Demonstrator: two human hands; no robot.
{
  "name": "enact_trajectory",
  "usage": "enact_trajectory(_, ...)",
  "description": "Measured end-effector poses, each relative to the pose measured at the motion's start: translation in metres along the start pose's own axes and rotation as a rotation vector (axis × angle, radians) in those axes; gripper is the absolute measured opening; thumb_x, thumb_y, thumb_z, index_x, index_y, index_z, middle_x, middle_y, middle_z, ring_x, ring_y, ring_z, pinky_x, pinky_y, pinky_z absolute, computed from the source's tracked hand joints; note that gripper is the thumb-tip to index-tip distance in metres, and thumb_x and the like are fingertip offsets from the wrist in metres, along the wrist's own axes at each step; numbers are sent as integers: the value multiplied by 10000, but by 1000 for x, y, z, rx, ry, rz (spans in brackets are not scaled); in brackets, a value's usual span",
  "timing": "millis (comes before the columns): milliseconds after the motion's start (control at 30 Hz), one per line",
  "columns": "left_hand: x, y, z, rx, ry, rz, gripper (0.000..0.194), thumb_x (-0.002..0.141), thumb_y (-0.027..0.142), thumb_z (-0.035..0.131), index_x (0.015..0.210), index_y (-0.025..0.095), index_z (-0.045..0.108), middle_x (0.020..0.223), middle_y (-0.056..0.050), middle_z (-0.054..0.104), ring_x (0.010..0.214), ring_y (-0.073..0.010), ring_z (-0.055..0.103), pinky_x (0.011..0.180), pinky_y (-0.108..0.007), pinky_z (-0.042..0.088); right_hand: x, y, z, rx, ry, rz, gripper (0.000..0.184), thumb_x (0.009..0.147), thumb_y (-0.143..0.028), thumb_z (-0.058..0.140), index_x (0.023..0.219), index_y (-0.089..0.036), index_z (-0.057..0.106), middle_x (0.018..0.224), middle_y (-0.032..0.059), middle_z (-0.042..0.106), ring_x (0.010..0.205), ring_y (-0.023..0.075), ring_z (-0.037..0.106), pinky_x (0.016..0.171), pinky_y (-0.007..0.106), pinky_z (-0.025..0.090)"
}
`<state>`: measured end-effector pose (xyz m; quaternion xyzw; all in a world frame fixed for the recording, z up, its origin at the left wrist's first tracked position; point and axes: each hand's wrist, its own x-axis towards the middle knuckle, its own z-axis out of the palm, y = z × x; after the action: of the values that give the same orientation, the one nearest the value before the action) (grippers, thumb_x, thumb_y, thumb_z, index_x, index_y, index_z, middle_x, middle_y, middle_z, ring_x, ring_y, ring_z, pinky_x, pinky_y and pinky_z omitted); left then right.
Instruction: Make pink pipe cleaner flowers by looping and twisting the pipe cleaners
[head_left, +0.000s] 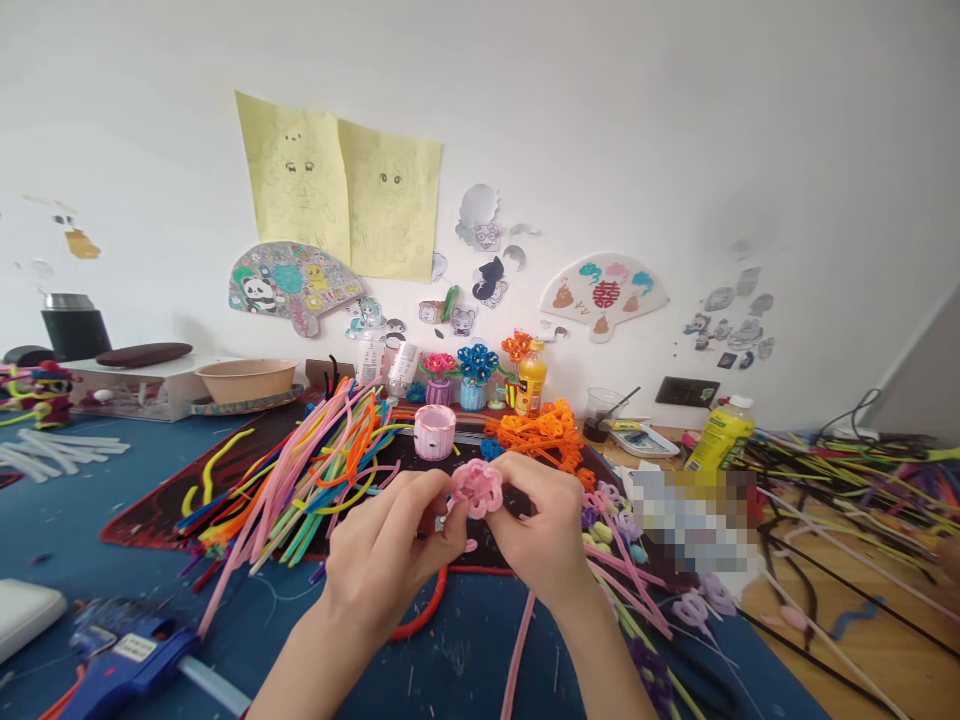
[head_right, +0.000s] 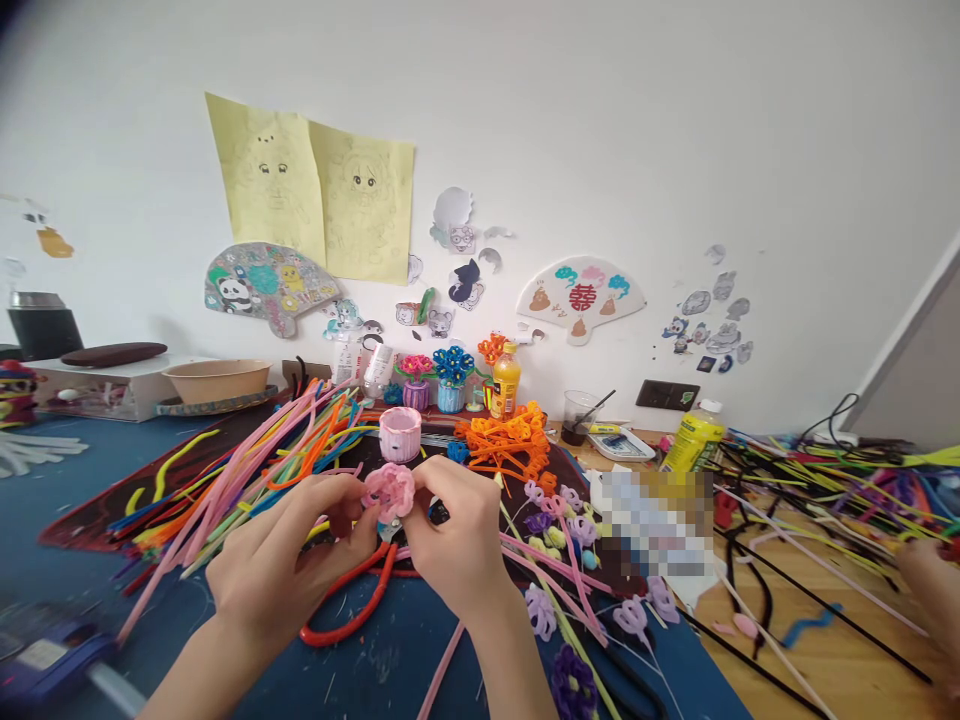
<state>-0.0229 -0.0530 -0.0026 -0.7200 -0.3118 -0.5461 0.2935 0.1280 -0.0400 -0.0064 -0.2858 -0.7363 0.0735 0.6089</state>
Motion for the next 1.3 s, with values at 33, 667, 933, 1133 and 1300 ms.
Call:
enact_trajectory(33, 0, 0, 0, 4, 5, 7, 51, 847, 120, 562, 831, 167, 572, 549, 72, 590, 435, -33, 535, 529, -125, 425, 0, 0, 0, -2, -1, 0, 181, 785, -55, 569, 639, -162, 553, 597, -31, 516, 549, 91, 463, 519, 198, 346)
enact_trajectory(667, 2, 2, -2, -2, -18, 8, 75, 847, 103, 540, 841, 176, 556, 561, 66, 593, 432, -40, 546, 487, -138, 420, 0, -1, -1, -13, -31, 31, 196, 801, -99, 530, 618, -168, 544, 579, -28, 495, 532, 104, 440, 499, 223, 321)
enact_trajectory(933, 0, -4, -3, -179, -95, -42, 113, 853, 133, 617, 961, 155, 587, 676, 25, 623, 541, -58, 582, 568, -140, 457, 1, 2, -3, 103, 46, 94, 156, 770, -87, 575, 642, -170, 610, 602, -24, 576, 556, 118, 503, 532, 227, 370)
enact_trajectory(1133, 1, 0, -1, -208, -88, -47, 70, 864, 136, 601, 923, 165, 579, 665, 31, 608, 538, -64, 571, 553, -145, 458, 0, 2, -2, 91, -29, 166, 179, 780, -125, 572, 606, -165, 575, 592, -15, 544, 559, 127, 477, 533, 243, 359)
enact_trajectory(1300, 2, 3, -1, -268, -86, -126, 101, 830, 109, 622, 886, 182, 580, 648, 45, 595, 522, -58, 555, 535, -145, 452, 0, 3, -1, 82, -33, 168, 212, 797, -137, 547, 588, -169, 536, 602, -10, 541, 567, 129, 467, 536, 249, 343)
